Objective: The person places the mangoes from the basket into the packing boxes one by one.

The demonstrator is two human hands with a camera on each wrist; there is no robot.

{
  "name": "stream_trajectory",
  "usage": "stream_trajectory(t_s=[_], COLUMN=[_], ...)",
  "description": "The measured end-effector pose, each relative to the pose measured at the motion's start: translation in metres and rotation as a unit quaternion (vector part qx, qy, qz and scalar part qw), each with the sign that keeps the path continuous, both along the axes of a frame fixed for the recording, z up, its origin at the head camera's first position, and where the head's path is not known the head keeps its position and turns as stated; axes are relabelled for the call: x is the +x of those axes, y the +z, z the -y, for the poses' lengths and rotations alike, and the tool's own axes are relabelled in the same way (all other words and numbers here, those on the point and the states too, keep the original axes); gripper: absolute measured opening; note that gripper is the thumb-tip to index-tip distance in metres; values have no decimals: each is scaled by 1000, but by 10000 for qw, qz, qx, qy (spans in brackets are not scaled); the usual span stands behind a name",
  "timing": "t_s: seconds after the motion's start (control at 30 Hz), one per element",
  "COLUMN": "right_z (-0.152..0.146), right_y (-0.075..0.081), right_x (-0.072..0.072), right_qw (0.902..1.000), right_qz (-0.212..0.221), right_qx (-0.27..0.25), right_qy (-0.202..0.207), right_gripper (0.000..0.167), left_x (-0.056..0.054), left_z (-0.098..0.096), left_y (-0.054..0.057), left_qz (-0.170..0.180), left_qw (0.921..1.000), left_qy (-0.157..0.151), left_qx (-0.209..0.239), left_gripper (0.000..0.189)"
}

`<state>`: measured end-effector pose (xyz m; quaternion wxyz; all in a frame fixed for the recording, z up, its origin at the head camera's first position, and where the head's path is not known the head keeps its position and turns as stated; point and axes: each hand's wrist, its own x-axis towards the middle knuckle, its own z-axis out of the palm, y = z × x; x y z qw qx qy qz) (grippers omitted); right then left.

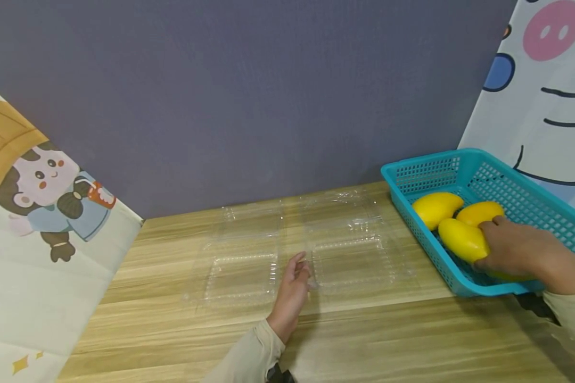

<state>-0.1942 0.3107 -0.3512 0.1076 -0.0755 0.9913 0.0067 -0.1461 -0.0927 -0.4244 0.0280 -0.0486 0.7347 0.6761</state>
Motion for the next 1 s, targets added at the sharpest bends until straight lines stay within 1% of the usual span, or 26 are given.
stream_trajectory(t_s=[0.3,0.43,0.53,0.7,0.87,1.0], right_z=[7,8,9,10,12,15], right_y=[6,9,10,9,11,14], right_x=[2,2,2,0,1,3], right_qw=[9997,9994,9988,9966,9955,9948], right_qz=[-182,-319,-450,-749,-830,-887], right_qx=[-25,-99,-181,-320,-396,-382], right_qy=[-146,-118,-106,-143,-250,-327], right_gripper=[104,97,95,95,95,98], left_x=[1,1,1,1,0,0], left_z=[0,-1,-1,-1,-1,-2], left_y=[1,1,1,1,0,-1], left_qz=[30,29,17,19,28,49], left_qw=[10000,10000,10000,10000,9999,9999], left_qy=[26,29,40,90,136,135], left_qx=[-10,-18,-25,-16,-12,-21], left_gripper=[45,45,44,42,40,39])
